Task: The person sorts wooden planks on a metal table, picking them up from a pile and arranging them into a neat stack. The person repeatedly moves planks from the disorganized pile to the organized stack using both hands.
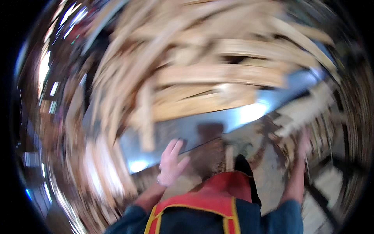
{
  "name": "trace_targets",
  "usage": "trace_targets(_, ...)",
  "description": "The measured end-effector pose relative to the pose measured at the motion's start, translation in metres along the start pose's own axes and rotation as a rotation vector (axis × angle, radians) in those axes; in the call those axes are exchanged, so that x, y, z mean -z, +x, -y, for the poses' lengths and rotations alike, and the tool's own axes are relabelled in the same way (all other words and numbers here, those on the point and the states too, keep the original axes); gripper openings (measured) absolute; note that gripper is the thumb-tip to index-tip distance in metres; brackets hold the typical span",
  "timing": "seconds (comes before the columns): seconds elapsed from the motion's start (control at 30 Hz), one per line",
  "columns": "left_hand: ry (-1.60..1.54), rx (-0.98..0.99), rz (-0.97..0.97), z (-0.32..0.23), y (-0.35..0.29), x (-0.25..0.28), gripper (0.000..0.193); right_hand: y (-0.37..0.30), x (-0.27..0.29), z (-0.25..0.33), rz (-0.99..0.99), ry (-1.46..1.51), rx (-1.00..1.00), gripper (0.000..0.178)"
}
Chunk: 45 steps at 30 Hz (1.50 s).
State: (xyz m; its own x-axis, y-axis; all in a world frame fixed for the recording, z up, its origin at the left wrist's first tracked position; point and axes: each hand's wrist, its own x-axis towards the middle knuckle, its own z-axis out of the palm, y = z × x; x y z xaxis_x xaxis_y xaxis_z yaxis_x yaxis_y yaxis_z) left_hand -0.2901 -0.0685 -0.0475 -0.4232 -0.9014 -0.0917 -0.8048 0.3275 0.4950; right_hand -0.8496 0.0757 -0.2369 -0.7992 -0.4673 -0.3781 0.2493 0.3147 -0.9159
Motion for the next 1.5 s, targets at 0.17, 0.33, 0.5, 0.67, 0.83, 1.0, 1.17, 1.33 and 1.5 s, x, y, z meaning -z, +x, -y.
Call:
trace_targets(0.17,0.416,0.528,-0.344,0.154,-0.175,0.078,0.080,-0.182,-0.097,-0.017,0.577,-0.516,0.060,0.054)
trace_targets(0.33,0.515,1.024,-0.398,0.266,-0.323,0.099,0.095,-0.413,-0.260,0.019,1.085,-0.466,0.081,0.058)
trace_targets(0.5,0.210,1.105,-0.090,0.306,-0.396,0.104,0.095,-0.566,-0.444,0.051,1.268,-0.860,1.317,0.070)
trace_targets(0.67,-0.079,1.102,-0.160,0.332,-0.392,0.093,0.101,-0.597,-0.599,0.029,0.886,-1.410,1.766,0.100)
trace_targets(0.83,-1.130,0.785,-0.668,0.361,-0.411,0.099,0.071,-0.610,-0.667,0.012,1.151,-1.622,1.547,0.099)
trace_targets(1.0,-0.491,1.224,-0.338,0.346,-0.401,0.199,0.056,-0.653,-0.637,-0.026,1.931,-1.256,0.571,0.089)
trace_targets(1.17,0.050,1.360,-1.279,0.410,-0.468,0.151,0.067,-0.772,-0.646,-0.092,2.096,-1.545,0.864,0.090)
trace_targets(1.33,-1.617,1.604,-1.893,0.429,-0.525,0.147,0.033,-0.791,-0.678,-0.078,2.070,-0.957,0.286,0.071)
trace_targets(1.5,-1.429,1.366,-0.761,0.366,-0.498,0.156,0.048,-0.748,-0.726,-0.087,1.756,-0.507,0.077,0.071)
